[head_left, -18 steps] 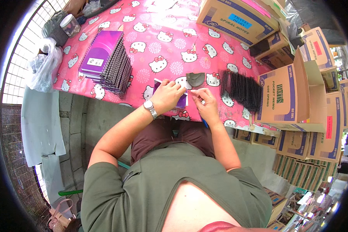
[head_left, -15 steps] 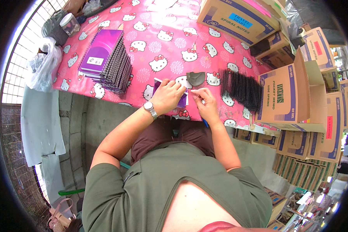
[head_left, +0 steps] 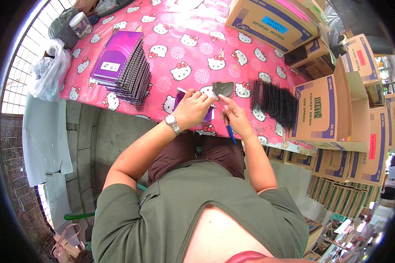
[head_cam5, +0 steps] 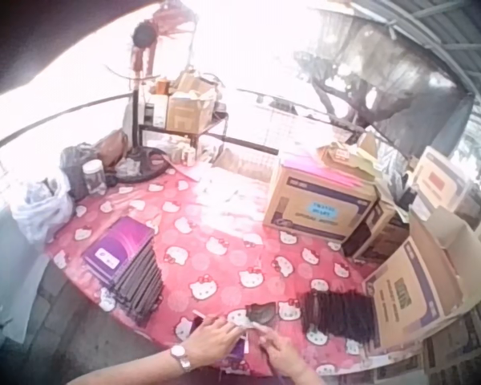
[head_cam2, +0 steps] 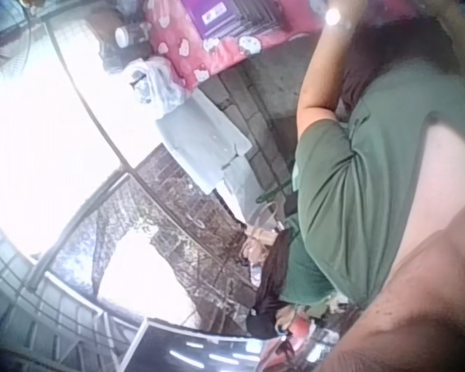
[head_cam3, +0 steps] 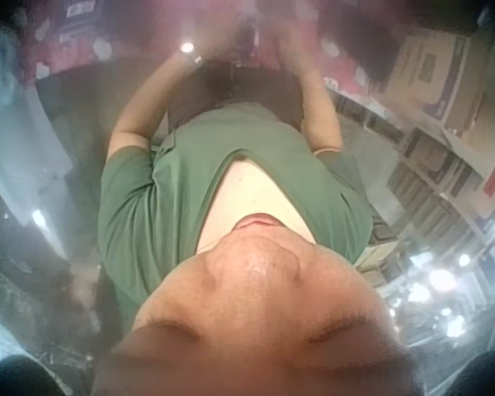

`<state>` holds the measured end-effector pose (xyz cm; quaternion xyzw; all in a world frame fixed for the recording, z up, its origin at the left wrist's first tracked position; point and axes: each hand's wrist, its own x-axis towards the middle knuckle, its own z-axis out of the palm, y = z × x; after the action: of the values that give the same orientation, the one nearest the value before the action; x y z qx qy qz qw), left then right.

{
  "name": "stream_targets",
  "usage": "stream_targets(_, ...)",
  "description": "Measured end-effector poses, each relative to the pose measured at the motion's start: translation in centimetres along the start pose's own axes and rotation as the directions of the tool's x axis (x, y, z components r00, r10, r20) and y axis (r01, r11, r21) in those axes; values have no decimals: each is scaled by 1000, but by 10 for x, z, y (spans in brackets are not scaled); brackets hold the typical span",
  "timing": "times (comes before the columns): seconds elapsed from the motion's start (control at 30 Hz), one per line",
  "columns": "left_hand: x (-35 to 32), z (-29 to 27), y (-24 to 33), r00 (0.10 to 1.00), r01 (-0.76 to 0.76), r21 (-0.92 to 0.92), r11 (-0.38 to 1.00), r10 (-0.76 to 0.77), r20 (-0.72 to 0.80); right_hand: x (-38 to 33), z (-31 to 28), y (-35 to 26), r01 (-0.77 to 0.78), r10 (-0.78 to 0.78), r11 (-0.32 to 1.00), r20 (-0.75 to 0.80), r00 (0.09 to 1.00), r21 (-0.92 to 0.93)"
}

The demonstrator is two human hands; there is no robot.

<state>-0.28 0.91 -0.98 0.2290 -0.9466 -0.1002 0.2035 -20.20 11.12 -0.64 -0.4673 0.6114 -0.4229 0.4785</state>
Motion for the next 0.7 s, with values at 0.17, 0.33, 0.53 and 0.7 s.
stream_targets(0.17, 1, -1, 6, 999, -34, 25, 999, 34, -3, -2, -3, 7, 228, -233, 931, 15, 972, -286)
stream_targets(0.33, -3, -1, 1, 999, -40, 52, 998, 39, 18, -1, 8, -43, 112, -90, 916, 74, 993, -385)
stream_targets(0.53, -3, 13, -10, 997, -73, 2, 997, 73, 20, 71, -8, 24, 54, -331, 557, -161, 930, -829)
stream_targets(0.7, -10, 3, -4, 979, 78, 98, 992, -57, -197, 86, -22, 8, 157, -142, 650, 84, 986, -744)
